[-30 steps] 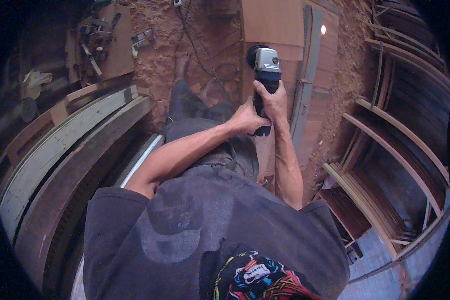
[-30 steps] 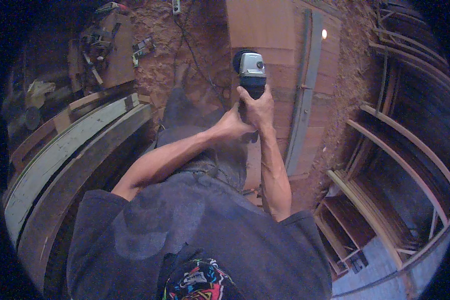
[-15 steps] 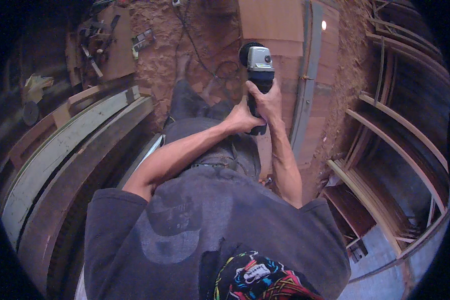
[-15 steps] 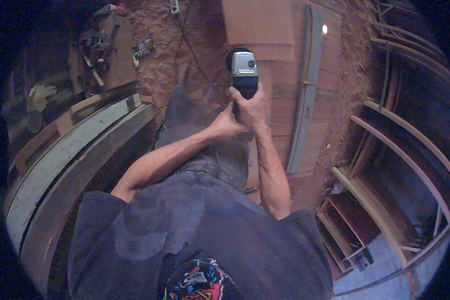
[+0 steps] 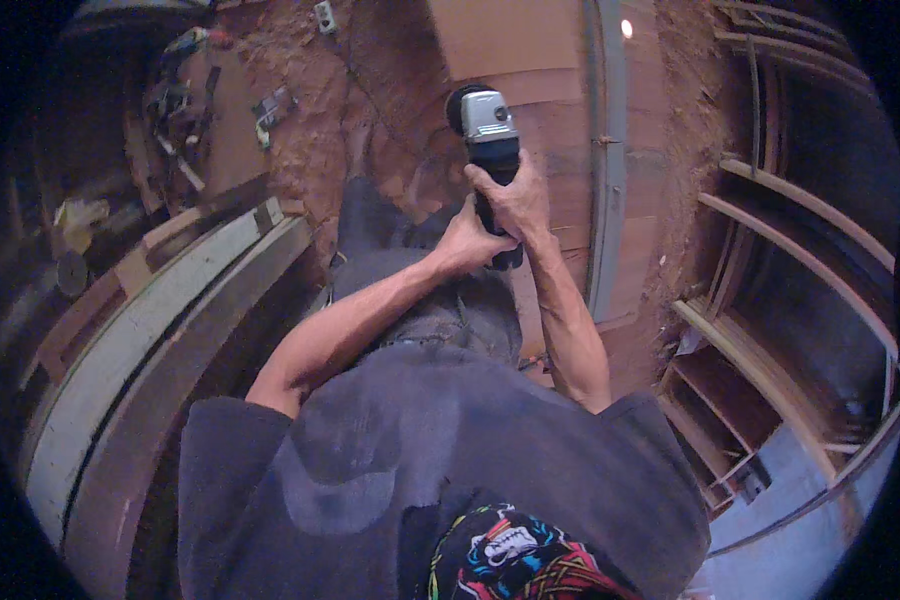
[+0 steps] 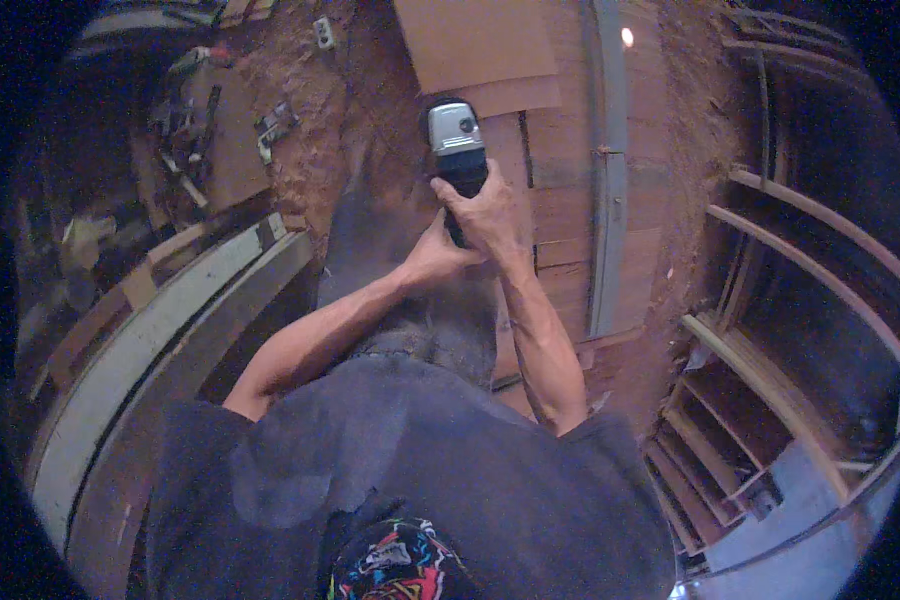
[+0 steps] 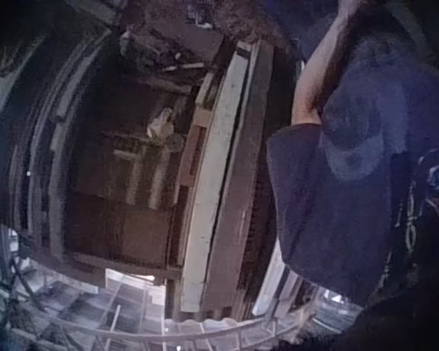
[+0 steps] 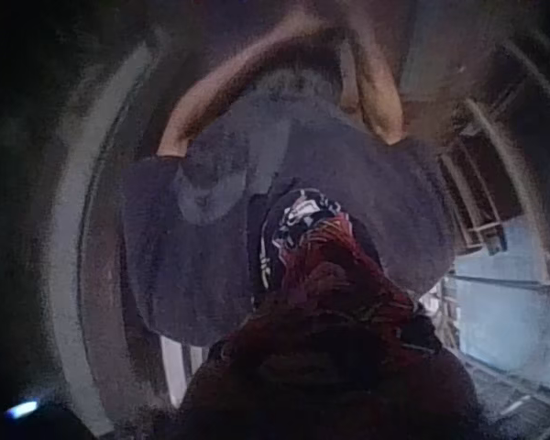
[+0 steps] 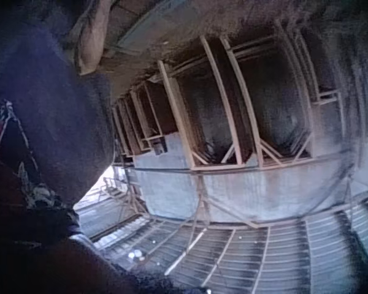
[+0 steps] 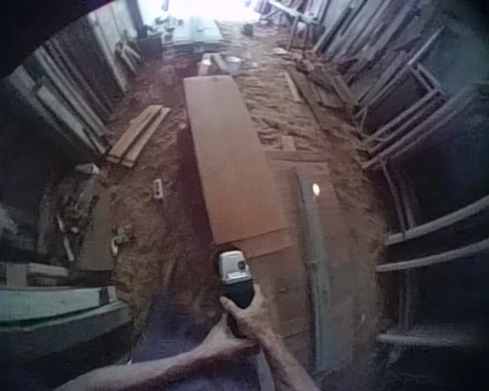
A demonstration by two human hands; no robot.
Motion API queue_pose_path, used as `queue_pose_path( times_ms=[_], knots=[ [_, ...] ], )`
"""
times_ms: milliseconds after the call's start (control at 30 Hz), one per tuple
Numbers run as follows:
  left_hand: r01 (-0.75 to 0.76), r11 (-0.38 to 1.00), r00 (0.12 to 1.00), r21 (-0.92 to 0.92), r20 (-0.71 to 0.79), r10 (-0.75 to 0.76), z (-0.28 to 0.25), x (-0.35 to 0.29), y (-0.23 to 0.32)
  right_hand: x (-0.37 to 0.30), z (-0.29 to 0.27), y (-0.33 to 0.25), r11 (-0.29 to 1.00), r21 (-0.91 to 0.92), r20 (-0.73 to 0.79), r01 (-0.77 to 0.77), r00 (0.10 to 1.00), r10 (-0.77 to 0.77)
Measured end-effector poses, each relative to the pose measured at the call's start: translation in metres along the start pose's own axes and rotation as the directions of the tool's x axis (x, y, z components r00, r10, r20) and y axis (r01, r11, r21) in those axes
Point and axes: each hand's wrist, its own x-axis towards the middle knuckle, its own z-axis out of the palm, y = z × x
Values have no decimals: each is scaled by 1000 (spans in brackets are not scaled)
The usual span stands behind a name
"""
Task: The person uses an orbital sander to smooth the surface of a wooden plank. They hold the plank with one hand and operate the sander with the other, moving it back and forth along the wood's length.
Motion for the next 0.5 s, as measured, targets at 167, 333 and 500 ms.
queue_pose_path(
  times_ms=[167,333,500],
  knots=[
    [85,996,992,9,98,-85,16,1,39,7,-17,20,999,-30,-40,-35,999,34],
    [-89,993,995,79,42,86,41,21,38,21,-38,46,999,-12,-79,-32,996,31],
    [72,991,988,113,127,-86,48,30,57,29,-51,57,999,6,-111,-47,993,48]
  ],
)
